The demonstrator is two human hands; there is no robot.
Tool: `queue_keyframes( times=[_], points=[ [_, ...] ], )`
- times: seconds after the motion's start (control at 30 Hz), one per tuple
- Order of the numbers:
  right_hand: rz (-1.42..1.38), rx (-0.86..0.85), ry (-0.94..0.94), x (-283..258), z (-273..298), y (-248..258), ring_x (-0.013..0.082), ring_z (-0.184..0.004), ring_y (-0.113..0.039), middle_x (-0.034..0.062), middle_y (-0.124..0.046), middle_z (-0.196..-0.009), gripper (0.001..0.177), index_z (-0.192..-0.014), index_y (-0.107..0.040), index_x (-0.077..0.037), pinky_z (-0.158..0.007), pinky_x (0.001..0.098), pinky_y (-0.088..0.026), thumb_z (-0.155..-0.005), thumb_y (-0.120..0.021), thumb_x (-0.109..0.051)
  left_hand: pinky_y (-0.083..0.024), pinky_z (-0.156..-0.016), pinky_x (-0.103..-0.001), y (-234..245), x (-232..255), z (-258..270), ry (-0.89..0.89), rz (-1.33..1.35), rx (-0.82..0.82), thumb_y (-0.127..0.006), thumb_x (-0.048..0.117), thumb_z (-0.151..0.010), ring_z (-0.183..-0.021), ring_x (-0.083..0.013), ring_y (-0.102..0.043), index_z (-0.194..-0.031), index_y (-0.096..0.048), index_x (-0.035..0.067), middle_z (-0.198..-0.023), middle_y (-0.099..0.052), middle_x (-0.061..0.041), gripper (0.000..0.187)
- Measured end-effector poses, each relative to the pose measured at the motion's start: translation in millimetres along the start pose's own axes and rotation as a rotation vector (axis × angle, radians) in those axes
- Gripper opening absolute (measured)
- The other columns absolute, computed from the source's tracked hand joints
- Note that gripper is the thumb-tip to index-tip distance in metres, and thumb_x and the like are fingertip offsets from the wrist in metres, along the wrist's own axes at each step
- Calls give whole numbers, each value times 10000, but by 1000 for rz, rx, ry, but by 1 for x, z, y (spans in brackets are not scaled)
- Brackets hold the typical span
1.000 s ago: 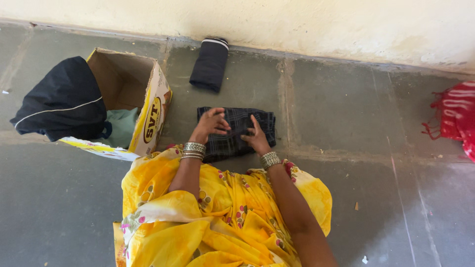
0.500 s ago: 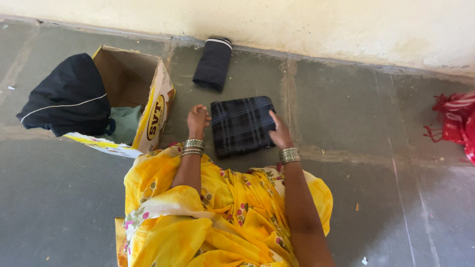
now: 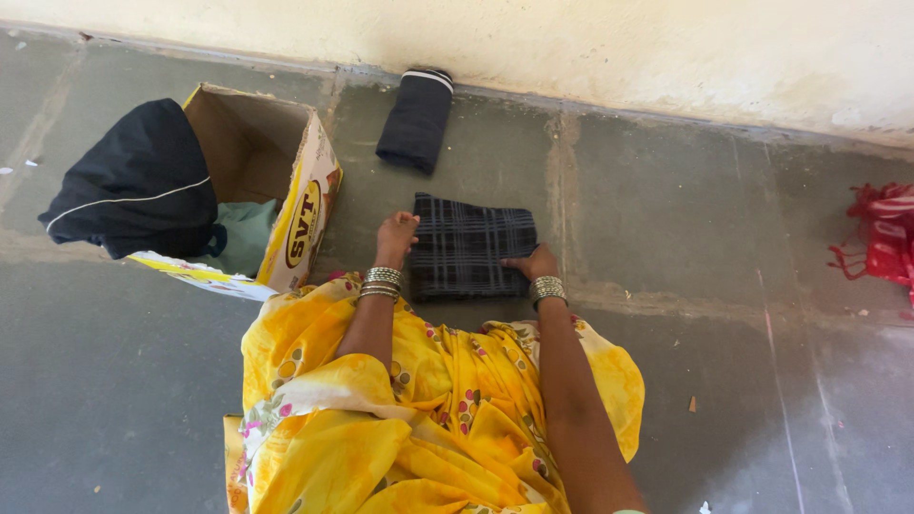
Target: The person sits on the floor and folds several pieces of clothing by hand, including dark pants, a checkered garment, and a light blue shirt. Each item is smoothed, folded into a compact shape, and placed in a neat stack beside a cardboard box.
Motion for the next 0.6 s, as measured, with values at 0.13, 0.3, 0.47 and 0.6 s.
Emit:
queue_keyframes(
  times=[0.13, 0.3, 0.47, 0.6],
  points=[
    [-269, -140, -3, -5, 2, -18, 306, -914, -789, 219, -791, -1031, 608, -1057, -765, 72, -845, 390, -617, -585, -931, -273, -500, -478, -282, -6, -1, 0, -15, -59, -34, -703, 312, -922, -669, -121, -709, -1124, -713, 63, -911, -749, -52, 320],
    [-820, -304, 46, -25, 12, -22, 275, -870, -766, 168, -783, -1001, 428, -1068, -732, 33, -771, 386, -637, -685, -842, -123, -529, -530, -295, -6, -9, -7, -31, -105, -20, -696, 309, -935, -685, -134, -714, -1128, -719, 52, -934, -758, -72, 322],
    [-866, -364, 211, -90, 27, 23, 249, -866, -750, 150, -771, -1017, 404, -1134, -693, 40, -767, 387, -631, -778, -803, -116, -586, -690, -298, -3, -5, -19, -133, -86, 59, -704, 327, -920, -717, -160, -751, -1124, -734, 66, -958, -780, -72, 333],
    [-652, -99, 471, -160, 57, 101, 238, -880, -751, 102, -750, -1028, 609, -1271, -550, 4, -743, 372, -627, -731, -810, -101, -587, -747, -347, 3, 10, -14, -214, -147, 122, -685, 344, -935, -760, -198, -769, -1136, -731, 84, -933, -790, -98, 332]
  ],
)
Point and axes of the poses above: each hand's wrist, its own z-axis away from the middle knuckle, its own y-axis out of the back of the hand, x = y × z, the point moved 8 cm from there along -z, towards the middle knuckle
